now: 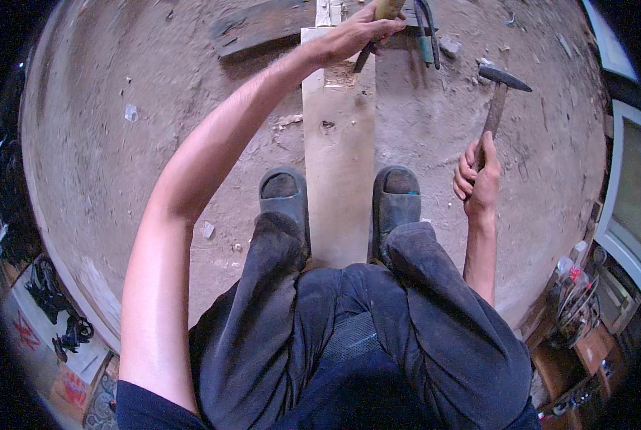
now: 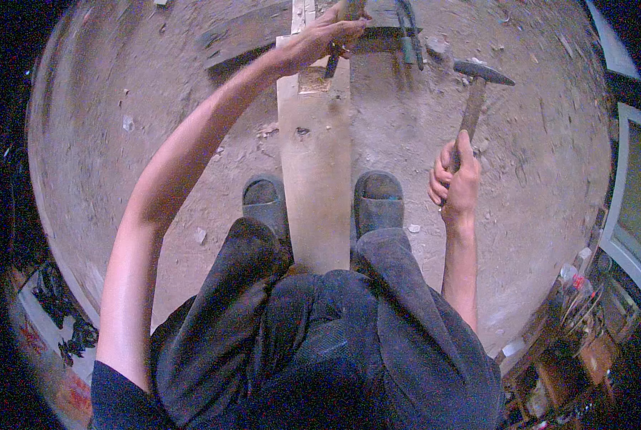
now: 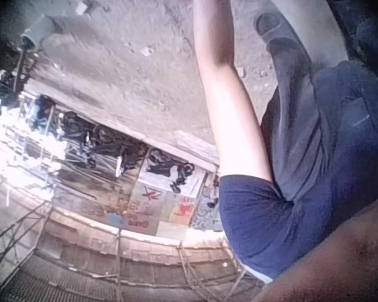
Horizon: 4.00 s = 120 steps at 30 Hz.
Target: The person uses a chisel and hammer to carve a rectangular hole into a wooden board while holding the wood steady with their feet.
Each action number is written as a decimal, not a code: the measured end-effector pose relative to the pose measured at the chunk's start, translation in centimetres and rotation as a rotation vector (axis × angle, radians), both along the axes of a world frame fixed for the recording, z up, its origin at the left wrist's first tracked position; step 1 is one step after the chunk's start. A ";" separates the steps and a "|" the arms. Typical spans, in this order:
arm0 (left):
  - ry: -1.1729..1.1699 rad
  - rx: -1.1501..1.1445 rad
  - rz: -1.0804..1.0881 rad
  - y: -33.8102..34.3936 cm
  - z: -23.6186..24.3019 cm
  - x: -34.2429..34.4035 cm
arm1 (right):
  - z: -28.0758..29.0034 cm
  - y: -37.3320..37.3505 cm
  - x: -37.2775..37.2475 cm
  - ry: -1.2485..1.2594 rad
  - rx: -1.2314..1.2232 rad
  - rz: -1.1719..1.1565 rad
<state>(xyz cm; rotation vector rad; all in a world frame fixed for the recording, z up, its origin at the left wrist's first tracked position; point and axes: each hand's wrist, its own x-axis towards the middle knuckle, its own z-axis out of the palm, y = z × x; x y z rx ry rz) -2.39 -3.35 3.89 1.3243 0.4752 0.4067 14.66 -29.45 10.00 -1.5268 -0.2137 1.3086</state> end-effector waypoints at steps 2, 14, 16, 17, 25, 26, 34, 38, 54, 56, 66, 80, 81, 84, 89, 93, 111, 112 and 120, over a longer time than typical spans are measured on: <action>-0.053 -0.066 0.154 -1.0 -0.2 0.3 | 0.1 0.1 -0.1 -0.005 -0.001 -0.003; 0.036 1.014 0.362 -7.4 -2.3 2.9 | 0.7 0.8 -1.0 -0.028 -0.033 0.021; 0.124 0.948 0.301 -9.4 -2.6 2.9 | 0.7 0.6 -0.9 -0.039 -0.034 0.013; 0.096 0.956 0.271 -10.1 -2.5 2.6 | 0.6 0.6 -0.8 -0.042 -0.038 0.012; 0.026 0.941 0.402 -10.5 -2.7 1.8 | 0.4 0.5 -0.7 -0.056 -0.063 0.004; 0.027 0.942 0.402 -10.4 -2.6 1.8 | 0.3 0.5 -0.7 -0.056 -0.061 0.011; 0.011 0.919 0.484 -10.1 -2.5 1.8 | 0.8 0.4 -0.8 -0.040 -0.020 0.049; 0.042 0.898 0.502 -10.0 -3.0 1.3 | 1.6 0.4 -1.0 -0.096 0.030 0.065; 0.010 0.871 0.503 -9.3 -3.6 0.8 | 2.5 0.4 -2.0 -0.276 0.037 0.187; 0.018 0.861 0.483 -9.3 -3.5 0.8 | 2.5 0.4 -2.0 -0.280 0.023 0.193; 0.055 0.866 0.473 -9.4 -4.4 0.7 | 0.8 -1.1 -3.4 -0.175 -0.097 0.275; 0.065 0.861 0.486 -9.3 -3.9 1.0 | -0.6 -2.7 -5.1 -0.130 0.160 0.037; 0.069 0.863 0.486 -9.2 -3.8 1.0 | -1.0 -2.5 -5.2 -0.207 0.209 0.012; 0.059 0.865 0.471 -9.2 -4.3 1.1 | -2.0 -2.6 -3.9 -0.317 0.174 0.087; 0.036 0.896 0.443 -9.5 -4.4 1.0 | -0.8 -2.5 -4.6 -0.238 0.104 0.137; 0.067 0.846 0.394 -9.5 -4.5 1.2 | -1.7 -2.6 -4.1 -0.197 0.088 0.141; 0.062 0.842 0.415 -9.1 -4.4 1.3 | -1.3 -2.8 -4.6 -0.259 0.097 0.149; 0.079 0.847 0.395 -9.3 -4.5 1.2 | -0.9 -2.5 -4.5 -0.257 0.095 0.148; 0.077 0.820 0.326 -9.8 -4.8 1.0 | -1.8 -3.3 -4.4 -0.074 0.161 0.006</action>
